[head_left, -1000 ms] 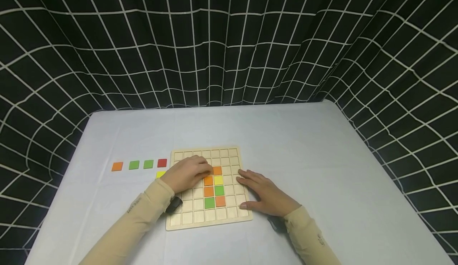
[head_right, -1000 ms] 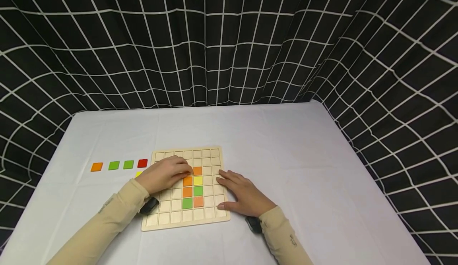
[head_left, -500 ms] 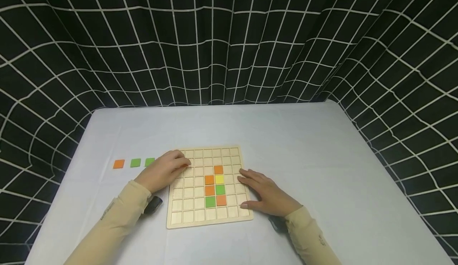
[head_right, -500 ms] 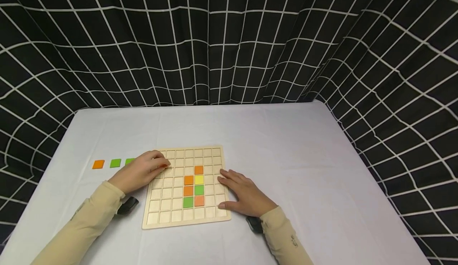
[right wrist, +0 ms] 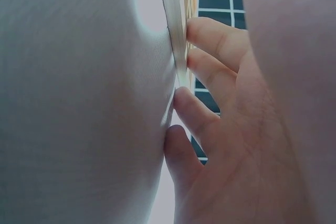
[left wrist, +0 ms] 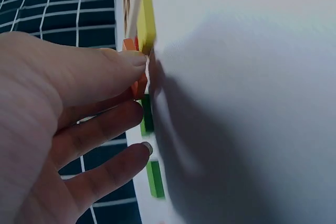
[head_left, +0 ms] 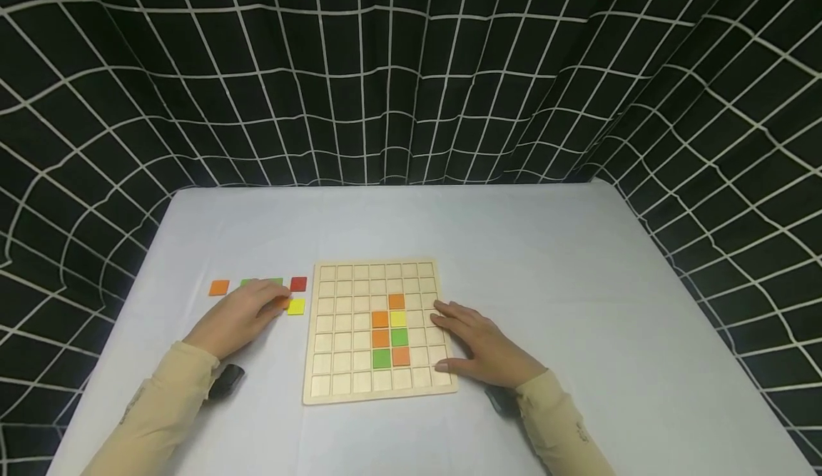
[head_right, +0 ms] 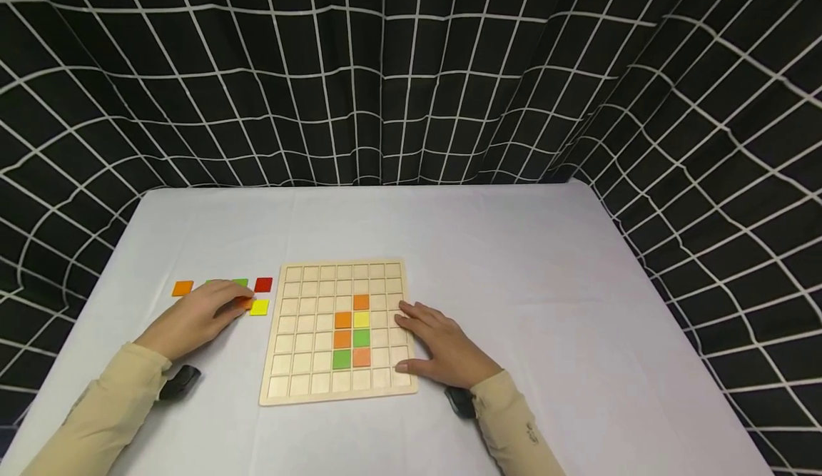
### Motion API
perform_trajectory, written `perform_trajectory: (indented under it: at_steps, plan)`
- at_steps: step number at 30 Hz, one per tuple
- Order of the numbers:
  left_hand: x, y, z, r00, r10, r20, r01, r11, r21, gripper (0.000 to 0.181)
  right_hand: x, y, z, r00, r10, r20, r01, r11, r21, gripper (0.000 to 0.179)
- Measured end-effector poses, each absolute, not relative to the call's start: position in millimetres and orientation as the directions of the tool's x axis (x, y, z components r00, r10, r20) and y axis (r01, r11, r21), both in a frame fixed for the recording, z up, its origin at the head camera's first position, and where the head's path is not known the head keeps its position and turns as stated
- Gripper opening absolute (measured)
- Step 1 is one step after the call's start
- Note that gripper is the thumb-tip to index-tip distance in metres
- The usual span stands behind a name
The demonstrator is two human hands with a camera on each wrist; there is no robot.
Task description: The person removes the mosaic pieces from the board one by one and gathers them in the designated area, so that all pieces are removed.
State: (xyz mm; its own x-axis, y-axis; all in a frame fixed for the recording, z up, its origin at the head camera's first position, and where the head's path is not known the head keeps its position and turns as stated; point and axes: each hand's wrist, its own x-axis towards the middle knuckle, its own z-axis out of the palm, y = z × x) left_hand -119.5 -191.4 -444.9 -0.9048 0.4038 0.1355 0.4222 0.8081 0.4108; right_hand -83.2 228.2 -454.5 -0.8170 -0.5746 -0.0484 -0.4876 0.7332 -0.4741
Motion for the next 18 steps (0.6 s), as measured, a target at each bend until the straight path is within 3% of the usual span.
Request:
perform_trajectory:
  at_steps: [10, 18]
  plan:
    - [-111, -202, -447, -0.926, 0.361, 0.110, 0.373, 0.832, 0.412, 0.021, -84, 229, -457, -0.816, -0.577, -0.044, -0.493, 0.733, -0.469, 0.077]
    - [-109, -204, -449, -0.906, 0.384, 0.179, 0.424, 0.823, 0.378, 0.021, -85, 230, -457, -0.813, -0.582, -0.037, -0.501, 0.730, -0.466, 0.078]
